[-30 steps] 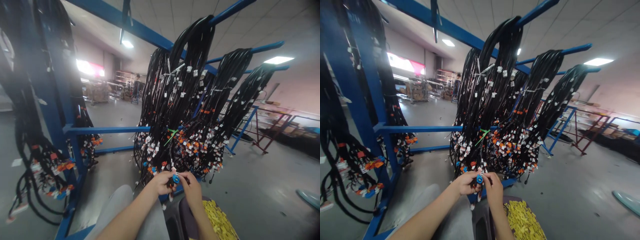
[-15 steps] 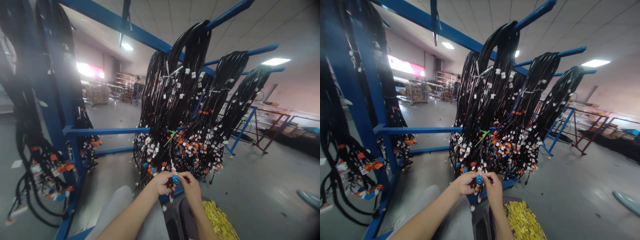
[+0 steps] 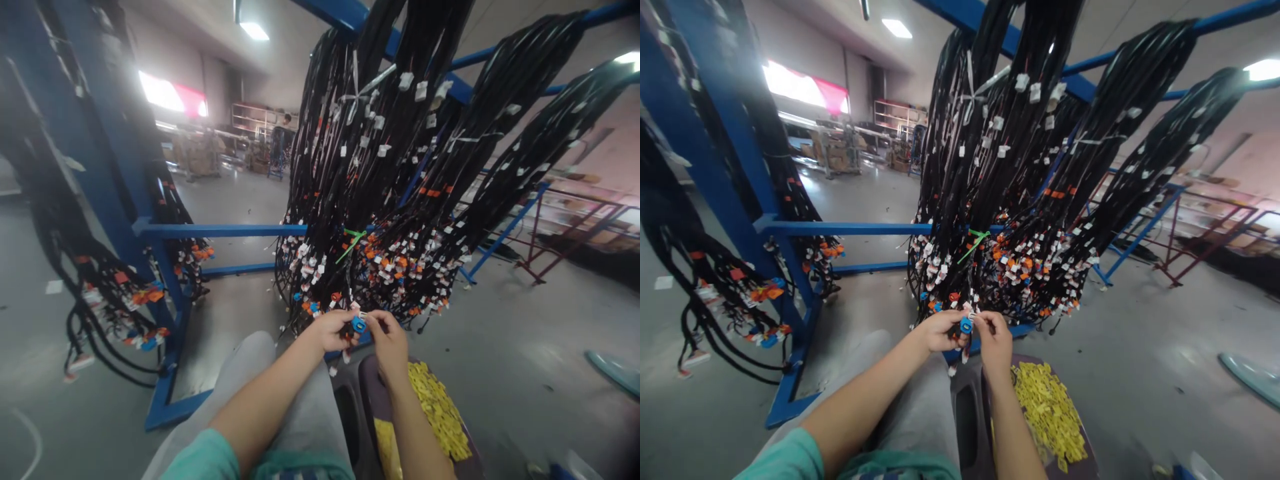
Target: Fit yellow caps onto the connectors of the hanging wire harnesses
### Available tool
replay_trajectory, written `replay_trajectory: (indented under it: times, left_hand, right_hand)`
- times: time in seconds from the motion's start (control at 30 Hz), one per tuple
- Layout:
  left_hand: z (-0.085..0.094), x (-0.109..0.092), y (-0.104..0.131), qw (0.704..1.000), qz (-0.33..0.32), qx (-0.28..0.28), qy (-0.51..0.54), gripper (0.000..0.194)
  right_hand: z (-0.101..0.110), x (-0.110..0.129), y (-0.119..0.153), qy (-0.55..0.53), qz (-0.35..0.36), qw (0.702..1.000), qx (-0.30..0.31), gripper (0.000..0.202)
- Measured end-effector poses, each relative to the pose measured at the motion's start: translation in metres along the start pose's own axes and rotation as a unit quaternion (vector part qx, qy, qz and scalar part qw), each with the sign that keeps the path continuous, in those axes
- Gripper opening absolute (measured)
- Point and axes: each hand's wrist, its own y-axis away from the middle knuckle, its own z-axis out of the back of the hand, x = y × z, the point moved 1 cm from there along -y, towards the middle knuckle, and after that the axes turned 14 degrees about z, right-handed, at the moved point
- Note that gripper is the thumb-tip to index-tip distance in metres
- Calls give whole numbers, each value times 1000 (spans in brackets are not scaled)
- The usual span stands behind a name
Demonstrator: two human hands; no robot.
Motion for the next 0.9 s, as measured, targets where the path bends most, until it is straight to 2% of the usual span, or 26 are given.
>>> replay_trajectory:
  times: [0.2, 0.6, 0.8, 0.9]
  left_hand:
    - [1, -3, -4, 1000, 12, 11, -10, 33]
    - [-1, -3, -7, 1000, 5, 3, -6, 32]
    - [1, -2, -9, 1000, -9, 0, -1, 31]
    - [2, -1, -10, 1000, -16, 0, 11, 27]
  right_hand:
    - [-1, -8, -3, -29, 16, 999, -3, 21]
    - [1, 5, -5, 8, 75, 997, 24, 11]
    - [0, 4, -4, 14, 63, 998, 28, 12]
    - [-1, 3, -4, -3, 35, 999, 22, 12]
